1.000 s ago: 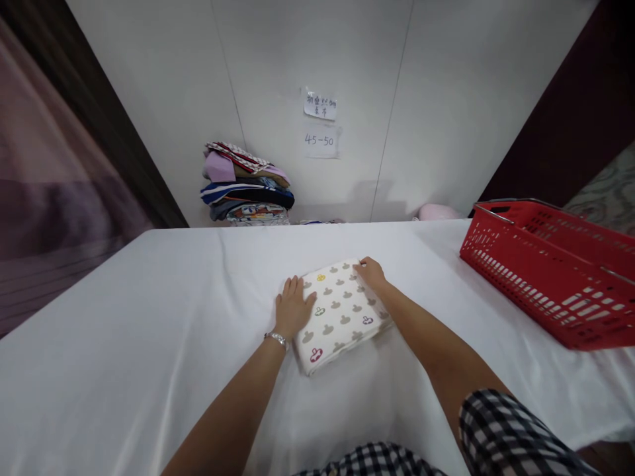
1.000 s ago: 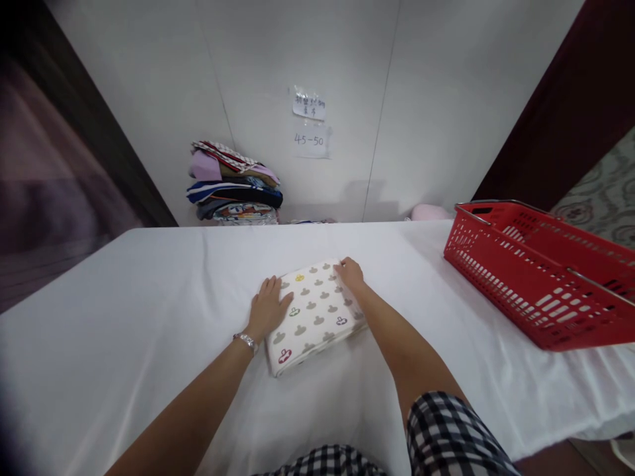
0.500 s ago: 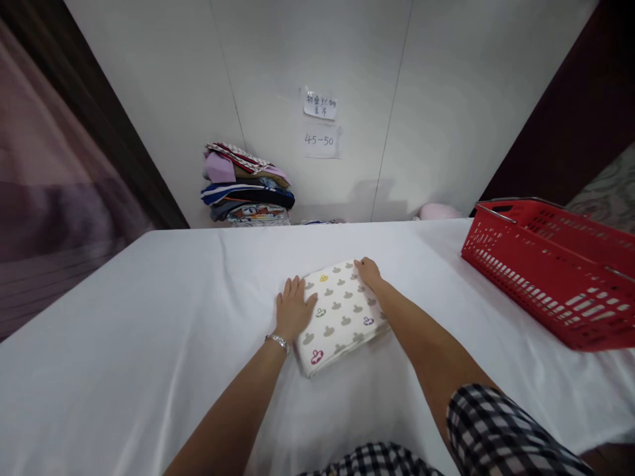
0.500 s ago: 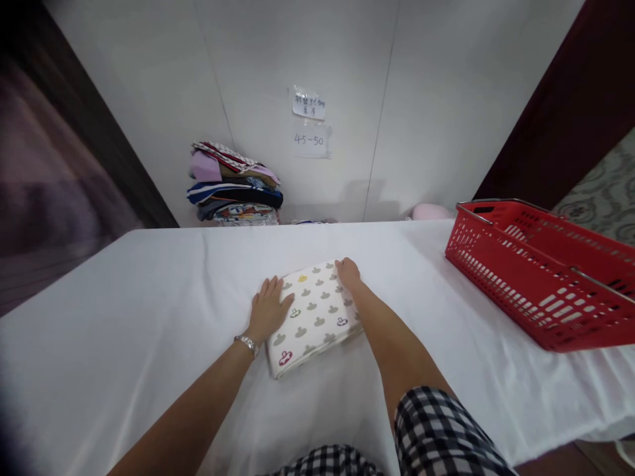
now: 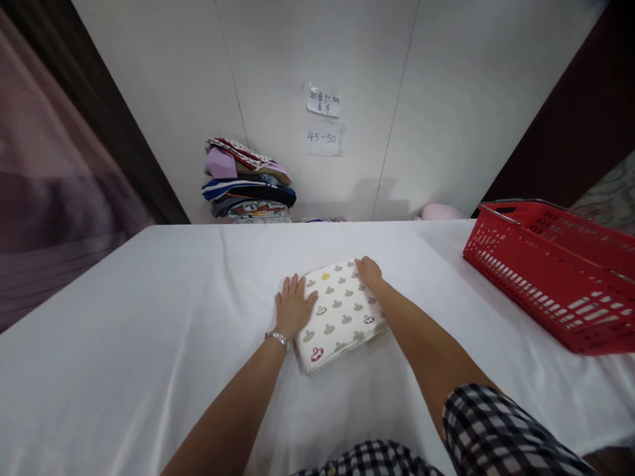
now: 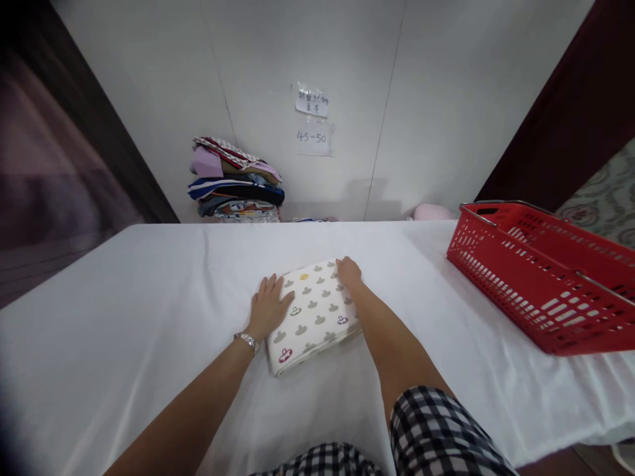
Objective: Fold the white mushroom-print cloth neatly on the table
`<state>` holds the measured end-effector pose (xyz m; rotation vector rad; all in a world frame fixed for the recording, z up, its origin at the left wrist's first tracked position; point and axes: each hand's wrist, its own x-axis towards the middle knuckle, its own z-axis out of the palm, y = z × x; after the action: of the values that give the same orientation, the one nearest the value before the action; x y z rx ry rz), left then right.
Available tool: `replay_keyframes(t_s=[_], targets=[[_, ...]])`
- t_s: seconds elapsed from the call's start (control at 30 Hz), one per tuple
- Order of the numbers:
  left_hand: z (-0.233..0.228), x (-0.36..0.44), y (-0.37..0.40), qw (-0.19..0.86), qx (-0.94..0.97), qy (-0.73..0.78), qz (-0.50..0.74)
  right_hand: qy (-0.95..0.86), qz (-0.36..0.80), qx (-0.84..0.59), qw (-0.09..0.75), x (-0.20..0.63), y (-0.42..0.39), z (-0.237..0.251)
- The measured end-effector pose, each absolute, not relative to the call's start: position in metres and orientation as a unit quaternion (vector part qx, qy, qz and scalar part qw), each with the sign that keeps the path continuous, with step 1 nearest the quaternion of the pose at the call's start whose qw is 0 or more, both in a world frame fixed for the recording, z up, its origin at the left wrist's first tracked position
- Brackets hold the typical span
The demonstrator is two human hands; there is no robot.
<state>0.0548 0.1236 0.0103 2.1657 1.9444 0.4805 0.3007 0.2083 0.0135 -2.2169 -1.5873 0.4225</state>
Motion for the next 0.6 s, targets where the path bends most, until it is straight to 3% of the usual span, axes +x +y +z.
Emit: replay_keyframes(t_s=[0.3, 0.6], targets=[[0.011, 0.055, 0.124, 0.097, 0.727, 0.660, 0.161, -0.566, 0.152, -0.789, 0.186, 0.303, 0.197, 0.021], [0.014, 0.057, 0.125, 0.093, 0.728, 0.659, 0.163, -0.609, 0.141, -0.768, 0.141, 0.324, 0.127, 0.026]])
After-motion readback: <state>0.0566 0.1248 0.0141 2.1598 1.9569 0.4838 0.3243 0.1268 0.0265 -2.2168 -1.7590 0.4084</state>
